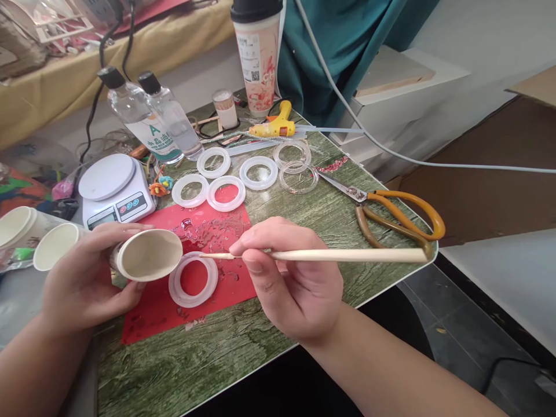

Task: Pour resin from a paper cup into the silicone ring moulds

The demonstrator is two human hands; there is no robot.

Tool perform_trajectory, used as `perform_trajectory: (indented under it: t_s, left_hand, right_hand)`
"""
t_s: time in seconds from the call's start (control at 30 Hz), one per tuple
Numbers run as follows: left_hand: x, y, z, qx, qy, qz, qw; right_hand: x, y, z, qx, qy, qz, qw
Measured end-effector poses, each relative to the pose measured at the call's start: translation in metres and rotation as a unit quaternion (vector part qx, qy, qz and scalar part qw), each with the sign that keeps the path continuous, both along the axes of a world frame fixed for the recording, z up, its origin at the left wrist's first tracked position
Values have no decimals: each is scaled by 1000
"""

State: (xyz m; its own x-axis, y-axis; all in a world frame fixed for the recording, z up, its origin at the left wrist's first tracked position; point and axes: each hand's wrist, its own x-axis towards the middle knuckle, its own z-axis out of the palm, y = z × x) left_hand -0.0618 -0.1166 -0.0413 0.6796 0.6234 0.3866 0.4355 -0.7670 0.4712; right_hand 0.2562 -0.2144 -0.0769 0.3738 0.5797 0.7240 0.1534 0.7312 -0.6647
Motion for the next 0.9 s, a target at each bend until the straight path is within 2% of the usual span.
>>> perform_trajectory:
  t_s: [0.6,0.9]
  left_hand:
    - [-1,-1,2,-1,6,-6,1000]
    - [-2,-1,2,-8,8,-4,1000]
  right_hand:
    - [0,0,-1,-21,-10,-6,1000]
    - [1,0,-2,-6,-7,-2,1000]
